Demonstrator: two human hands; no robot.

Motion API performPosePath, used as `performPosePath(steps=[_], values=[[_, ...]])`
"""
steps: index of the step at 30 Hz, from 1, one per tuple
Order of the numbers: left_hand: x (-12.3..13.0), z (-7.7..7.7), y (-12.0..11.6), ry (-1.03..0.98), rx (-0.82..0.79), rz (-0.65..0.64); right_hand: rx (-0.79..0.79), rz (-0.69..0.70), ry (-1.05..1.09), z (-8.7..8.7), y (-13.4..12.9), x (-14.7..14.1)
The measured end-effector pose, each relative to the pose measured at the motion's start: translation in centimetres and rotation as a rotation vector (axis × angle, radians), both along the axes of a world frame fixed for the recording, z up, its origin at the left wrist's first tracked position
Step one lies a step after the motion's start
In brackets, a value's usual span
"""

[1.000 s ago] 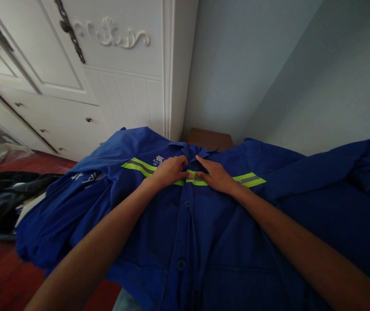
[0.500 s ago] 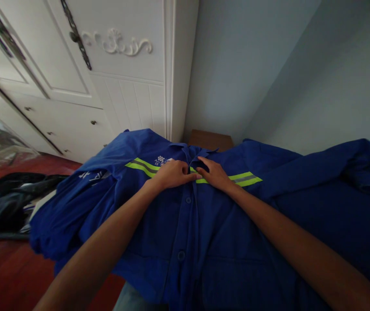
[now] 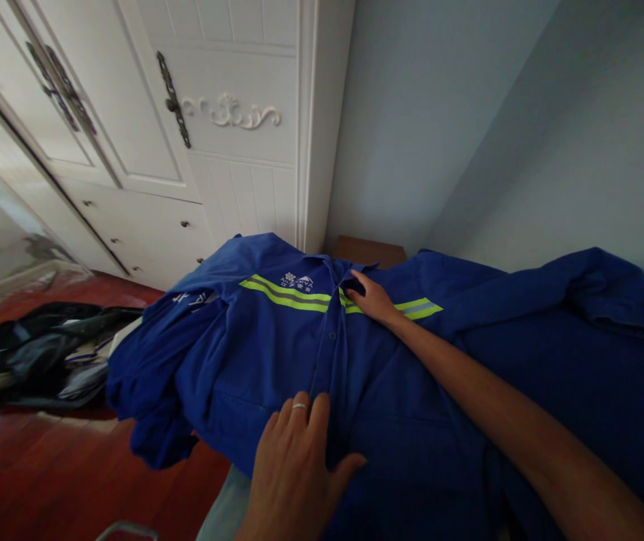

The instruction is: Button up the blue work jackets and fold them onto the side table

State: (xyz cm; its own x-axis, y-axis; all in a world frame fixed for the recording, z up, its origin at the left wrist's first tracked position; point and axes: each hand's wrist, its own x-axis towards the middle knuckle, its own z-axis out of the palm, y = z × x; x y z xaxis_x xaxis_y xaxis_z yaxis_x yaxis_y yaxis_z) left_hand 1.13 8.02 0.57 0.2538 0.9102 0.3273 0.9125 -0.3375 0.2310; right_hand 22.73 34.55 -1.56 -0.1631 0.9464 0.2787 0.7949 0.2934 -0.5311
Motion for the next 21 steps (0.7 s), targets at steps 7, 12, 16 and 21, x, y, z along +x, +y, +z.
performPosePath(steps=[7,12,16,21], values=[[1.2,-4.6,-3.3,-0.17,0.131,0.114,0.05,-0.034,-0.141,2.8,0.3,-0.7],[1.4,-5.0,-3.2,-0.323,0.099,0.117,0.087,-0.132,-0.216,6.8,1.4,-0.9],[-0.2,-3.8,-3.7,-0.636,-0.181,0.126,0.075,-0.181,-0.308,9.0,2.3,-1.8],[-2.3,-2.1,-3.5,-1.048,-0.466,0.147,0.065,-0.173,-0.45,10.2,3.5,-3.3]])
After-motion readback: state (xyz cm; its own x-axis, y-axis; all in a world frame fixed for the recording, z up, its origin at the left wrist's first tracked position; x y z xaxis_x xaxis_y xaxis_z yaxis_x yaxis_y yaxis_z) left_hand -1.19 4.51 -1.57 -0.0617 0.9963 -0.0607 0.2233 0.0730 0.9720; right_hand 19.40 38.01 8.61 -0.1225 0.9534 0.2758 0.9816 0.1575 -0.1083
